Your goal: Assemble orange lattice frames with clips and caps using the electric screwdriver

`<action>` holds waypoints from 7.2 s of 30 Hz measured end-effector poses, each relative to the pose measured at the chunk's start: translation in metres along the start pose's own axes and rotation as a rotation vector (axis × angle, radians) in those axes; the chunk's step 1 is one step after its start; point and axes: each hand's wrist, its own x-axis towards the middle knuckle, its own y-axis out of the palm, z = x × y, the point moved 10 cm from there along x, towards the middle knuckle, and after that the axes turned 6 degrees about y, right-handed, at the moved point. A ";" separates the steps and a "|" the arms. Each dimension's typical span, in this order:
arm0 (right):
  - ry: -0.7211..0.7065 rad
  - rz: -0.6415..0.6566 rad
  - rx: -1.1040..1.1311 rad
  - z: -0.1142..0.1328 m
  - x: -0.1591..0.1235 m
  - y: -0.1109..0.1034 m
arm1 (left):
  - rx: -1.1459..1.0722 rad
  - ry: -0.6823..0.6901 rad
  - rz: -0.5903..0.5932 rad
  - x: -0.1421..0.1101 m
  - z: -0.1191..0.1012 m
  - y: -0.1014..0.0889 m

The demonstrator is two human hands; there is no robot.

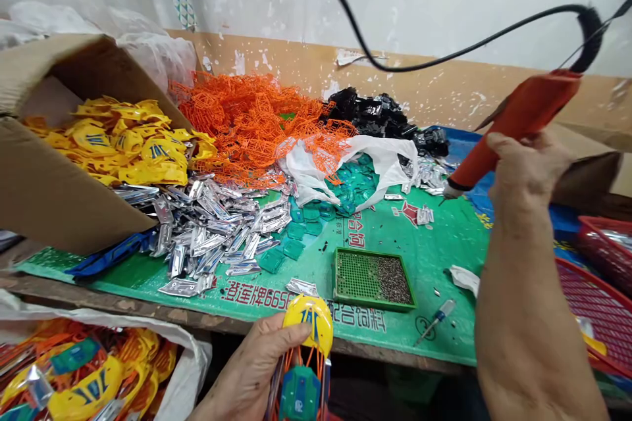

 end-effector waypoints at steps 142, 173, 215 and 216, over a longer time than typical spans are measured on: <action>0.474 0.601 0.925 0.108 -0.215 -0.007 | 0.093 0.072 -0.014 -0.003 0.007 0.018; 0.401 0.400 0.704 0.033 -0.200 0.048 | -0.027 -0.073 -0.009 0.000 0.018 0.025; 0.506 0.849 0.980 0.117 -0.249 -0.010 | -0.084 0.051 -0.102 0.005 0.010 0.008; 0.504 0.850 0.969 0.117 -0.249 -0.009 | -0.076 0.052 -0.101 0.005 0.010 0.008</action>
